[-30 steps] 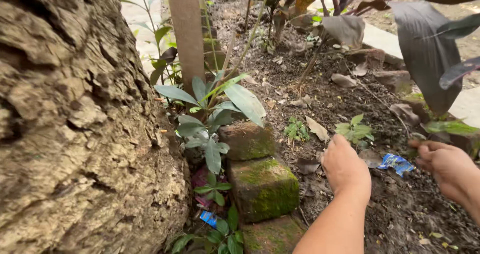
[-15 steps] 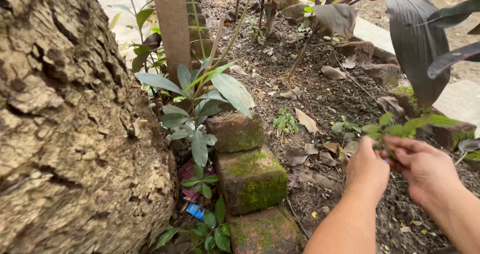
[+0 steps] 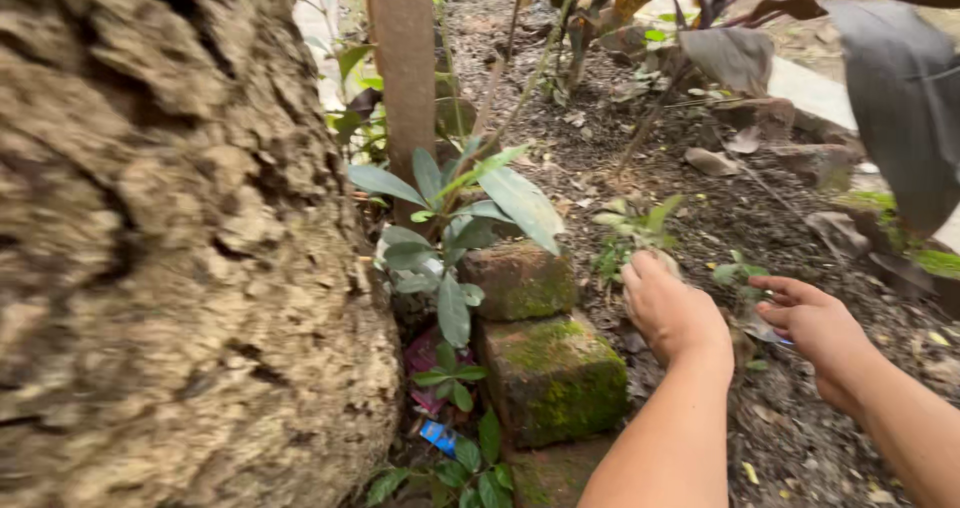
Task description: The person weeds a garden bed by hand, pulls small plants from the soil, and clears debris near a tree before picking up a container.
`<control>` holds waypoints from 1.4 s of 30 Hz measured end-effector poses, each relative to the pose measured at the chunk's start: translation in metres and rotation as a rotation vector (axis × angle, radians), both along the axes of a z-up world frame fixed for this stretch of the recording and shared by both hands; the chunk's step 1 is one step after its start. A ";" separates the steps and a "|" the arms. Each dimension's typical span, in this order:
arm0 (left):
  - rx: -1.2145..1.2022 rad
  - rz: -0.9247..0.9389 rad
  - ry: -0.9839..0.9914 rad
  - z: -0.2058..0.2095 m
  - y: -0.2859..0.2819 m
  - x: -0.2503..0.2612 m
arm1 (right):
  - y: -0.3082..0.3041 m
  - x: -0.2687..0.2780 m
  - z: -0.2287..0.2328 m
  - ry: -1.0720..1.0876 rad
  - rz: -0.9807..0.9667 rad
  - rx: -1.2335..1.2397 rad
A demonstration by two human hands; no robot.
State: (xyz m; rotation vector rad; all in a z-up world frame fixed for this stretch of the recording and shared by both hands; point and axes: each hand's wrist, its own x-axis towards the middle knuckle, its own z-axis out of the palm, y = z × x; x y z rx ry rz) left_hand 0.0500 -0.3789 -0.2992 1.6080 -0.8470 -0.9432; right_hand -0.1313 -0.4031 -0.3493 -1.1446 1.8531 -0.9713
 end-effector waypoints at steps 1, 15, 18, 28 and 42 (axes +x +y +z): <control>0.012 -0.019 -0.008 -0.002 0.001 0.004 | -0.003 0.002 -0.002 0.047 0.012 0.040; 0.041 -0.079 0.058 -0.004 0.001 0.000 | 0.000 -0.014 -0.049 -0.233 -0.007 -0.046; 0.021 -0.127 0.031 -0.011 0.002 -0.005 | 0.019 -0.025 -0.063 -0.214 -0.019 -0.099; 0.007 -0.295 0.021 -0.038 0.006 -0.041 | 0.075 -0.018 -0.023 -0.321 -0.181 -0.189; -0.070 -0.925 -0.007 -0.010 0.094 -0.133 | 0.220 -0.069 0.046 -0.208 -0.229 -0.326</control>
